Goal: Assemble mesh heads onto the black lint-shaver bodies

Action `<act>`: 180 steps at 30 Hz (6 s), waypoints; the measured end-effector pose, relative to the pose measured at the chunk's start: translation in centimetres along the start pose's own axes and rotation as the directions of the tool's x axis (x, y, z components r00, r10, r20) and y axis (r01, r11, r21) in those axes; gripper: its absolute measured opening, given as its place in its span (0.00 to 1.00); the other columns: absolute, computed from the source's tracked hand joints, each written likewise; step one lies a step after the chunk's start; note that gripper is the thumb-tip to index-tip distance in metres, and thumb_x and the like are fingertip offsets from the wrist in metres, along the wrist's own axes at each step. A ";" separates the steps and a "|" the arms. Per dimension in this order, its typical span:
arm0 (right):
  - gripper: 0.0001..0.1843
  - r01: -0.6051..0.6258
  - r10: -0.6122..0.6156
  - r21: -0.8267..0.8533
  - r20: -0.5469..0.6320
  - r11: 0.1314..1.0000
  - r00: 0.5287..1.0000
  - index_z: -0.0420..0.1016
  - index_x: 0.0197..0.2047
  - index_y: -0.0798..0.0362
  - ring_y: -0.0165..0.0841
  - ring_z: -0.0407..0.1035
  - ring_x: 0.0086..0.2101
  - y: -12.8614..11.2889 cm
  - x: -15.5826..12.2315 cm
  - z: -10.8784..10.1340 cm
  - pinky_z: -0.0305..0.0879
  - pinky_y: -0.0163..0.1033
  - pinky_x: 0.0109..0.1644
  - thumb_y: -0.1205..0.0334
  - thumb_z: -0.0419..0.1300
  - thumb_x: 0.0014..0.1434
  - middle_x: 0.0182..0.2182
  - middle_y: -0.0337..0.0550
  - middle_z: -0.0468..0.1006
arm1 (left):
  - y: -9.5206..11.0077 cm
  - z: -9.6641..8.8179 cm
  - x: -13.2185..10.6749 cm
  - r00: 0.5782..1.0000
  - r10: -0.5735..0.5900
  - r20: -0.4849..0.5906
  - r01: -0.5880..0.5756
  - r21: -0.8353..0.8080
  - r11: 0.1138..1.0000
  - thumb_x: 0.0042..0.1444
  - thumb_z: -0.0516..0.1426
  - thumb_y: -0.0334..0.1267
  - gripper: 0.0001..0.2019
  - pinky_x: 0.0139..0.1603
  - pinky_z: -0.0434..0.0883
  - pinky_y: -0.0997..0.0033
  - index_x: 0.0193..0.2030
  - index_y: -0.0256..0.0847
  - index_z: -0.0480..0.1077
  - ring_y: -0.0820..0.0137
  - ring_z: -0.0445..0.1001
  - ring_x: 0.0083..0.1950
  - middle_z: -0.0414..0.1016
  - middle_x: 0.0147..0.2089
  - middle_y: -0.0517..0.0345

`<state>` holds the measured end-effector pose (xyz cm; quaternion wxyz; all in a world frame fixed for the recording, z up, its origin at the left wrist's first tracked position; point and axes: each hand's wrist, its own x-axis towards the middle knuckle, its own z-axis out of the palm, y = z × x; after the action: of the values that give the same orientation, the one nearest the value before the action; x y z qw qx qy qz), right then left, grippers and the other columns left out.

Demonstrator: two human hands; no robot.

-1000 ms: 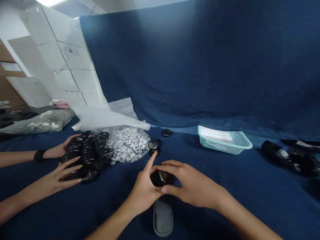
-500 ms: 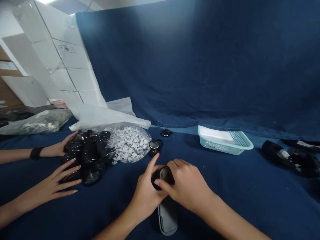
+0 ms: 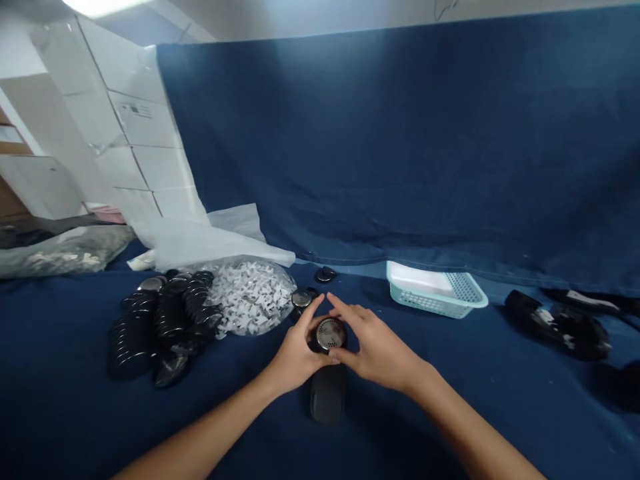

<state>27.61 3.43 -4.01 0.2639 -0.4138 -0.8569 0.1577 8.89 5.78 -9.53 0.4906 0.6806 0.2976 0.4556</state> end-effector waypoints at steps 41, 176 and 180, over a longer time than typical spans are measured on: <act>0.38 -0.192 0.368 0.871 0.014 0.452 0.930 0.60 0.62 0.41 0.41 0.65 0.56 4.0 0.4 5.6 0.61 0.51 0.60 0.63 0.66 0.48 0.57 0.44 0.69 | -1.0 0.4 1.1 0.917 -0.398 -0.017 0.381 -0.263 0.887 0.38 0.71 0.30 0.57 0.53 0.71 0.53 0.71 0.47 0.42 0.60 0.78 0.46 0.73 0.53 0.46; 0.22 -0.317 0.434 0.362 -0.307 0.876 0.847 0.65 0.45 0.49 0.37 0.72 0.32 3.5 1.6 9.0 0.64 0.37 0.34 0.43 0.40 0.66 0.30 0.40 0.76 | 0.4 1.5 -2.2 0.800 -0.582 -0.148 0.526 -0.294 0.798 0.57 0.50 0.62 0.25 0.15 0.68 0.76 0.47 0.41 0.61 0.76 0.70 0.21 0.67 0.38 0.57; 0.25 -0.323 0.503 0.489 -0.297 0.810 0.811 0.66 0.46 0.51 0.38 0.70 0.36 4.0 1.5 9.8 0.64 0.38 0.36 0.40 0.41 0.65 0.32 0.42 0.75 | 1.1 1.3 -2.7 0.808 -0.585 -0.069 0.524 -0.372 0.766 0.59 0.51 0.57 0.23 0.16 0.69 0.76 0.50 0.41 0.60 0.76 0.70 0.24 0.65 0.42 0.56</act>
<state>23.68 6.52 -13.42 0.4788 -0.5518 -0.6132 0.3002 8.91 2.64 -9.53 0.6827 0.4236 0.4471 0.3932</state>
